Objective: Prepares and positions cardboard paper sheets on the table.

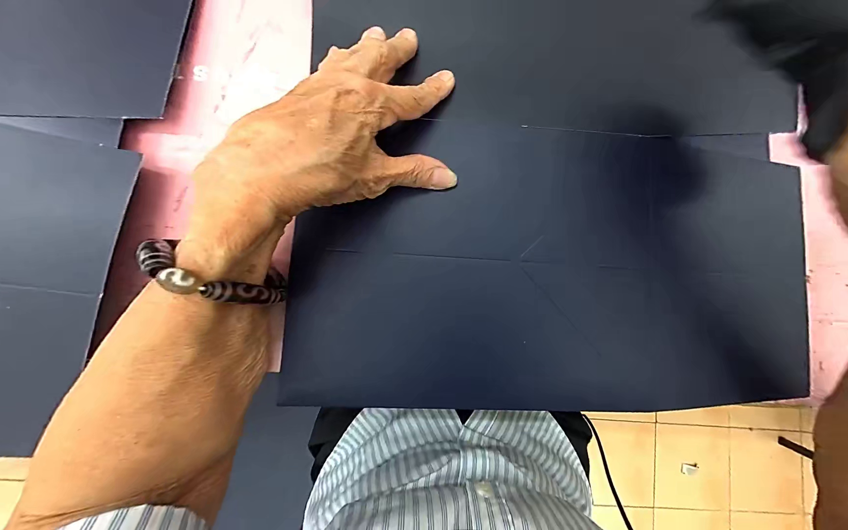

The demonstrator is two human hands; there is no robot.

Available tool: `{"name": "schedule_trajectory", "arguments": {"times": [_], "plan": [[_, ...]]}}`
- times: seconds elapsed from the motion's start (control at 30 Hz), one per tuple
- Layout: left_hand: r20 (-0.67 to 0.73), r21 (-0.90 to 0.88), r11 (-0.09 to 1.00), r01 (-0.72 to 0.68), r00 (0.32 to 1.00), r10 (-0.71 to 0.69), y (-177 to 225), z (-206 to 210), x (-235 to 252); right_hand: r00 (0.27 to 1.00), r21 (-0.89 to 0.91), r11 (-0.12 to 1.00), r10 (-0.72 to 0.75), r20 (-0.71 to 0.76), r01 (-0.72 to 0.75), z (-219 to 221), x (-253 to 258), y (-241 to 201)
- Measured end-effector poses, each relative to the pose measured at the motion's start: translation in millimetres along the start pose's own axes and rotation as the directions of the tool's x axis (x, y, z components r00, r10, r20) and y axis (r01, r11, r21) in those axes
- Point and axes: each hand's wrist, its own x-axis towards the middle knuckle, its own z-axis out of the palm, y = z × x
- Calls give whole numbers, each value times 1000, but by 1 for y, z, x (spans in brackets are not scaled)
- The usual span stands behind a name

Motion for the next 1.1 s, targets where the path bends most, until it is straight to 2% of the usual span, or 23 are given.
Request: {"name": "schedule_trajectory", "arguments": {"times": [0.07, 0.13, 0.17, 0.33, 0.43, 0.5, 0.63, 0.73, 0.8, 0.9, 1.03, 1.1], "plan": [[-11, -15, 1000, -2, 1000, 2, 1, -1, 1, 989, -100, 995, 19, 150, -4, 26, 53, -67], [-15, -16, 1000, -14, 1000, 14, 1, 1, 1, 962, -96, 991, -62, 264, 91, 43, 65, -78], [-17, -20, 1000, -18, 1000, 17, 2, 2, 0, 958, -72, 991, -89, 272, 112, 46, 66, -76], [-61, -51, 998, -38, 998, 35, 1, 3, 2, 969, 43, 975, -222, 113, 218, 58, 69, -56], [-55, -56, 998, -34, 998, 31, 2, 3, 3, 969, 137, 972, -210, 127, 192, 69, 73, -79], [-63, -56, 997, -44, 997, 41, 2, 2, 4, 955, 185, 951, -271, 121, 247, 85, 81, -98], [-115, -87, 995, -56, 992, 46, -1, 3, 7, 947, 149, 947, -301, 113, 283, 92, 85, -101], [-50, -158, 981, -114, 993, 108, -17, -12, 5, 952, 130, 958, -274, 139, 257, 88, 83, -101], [-25, -160, 982, -97, 995, 94, -27, -18, 4, 956, 116, 966, -249, 158, 232, 88, 84, -102], [-7, -121, 992, -41, 999, 40, -19, -14, 3, 956, 116, 970, -232, 180, 214, 95, 90, -117], [-70, -144, 988, -58, 996, 48, -15, -12, 5, 946, 136, 959, -269, 179, 247, 112, 106, -138], [-143, -114, 993, -18, 990, 2, -9, -9, -3, 945, 129, 962, -261, 196, 239, 111, 106, -138]]}}
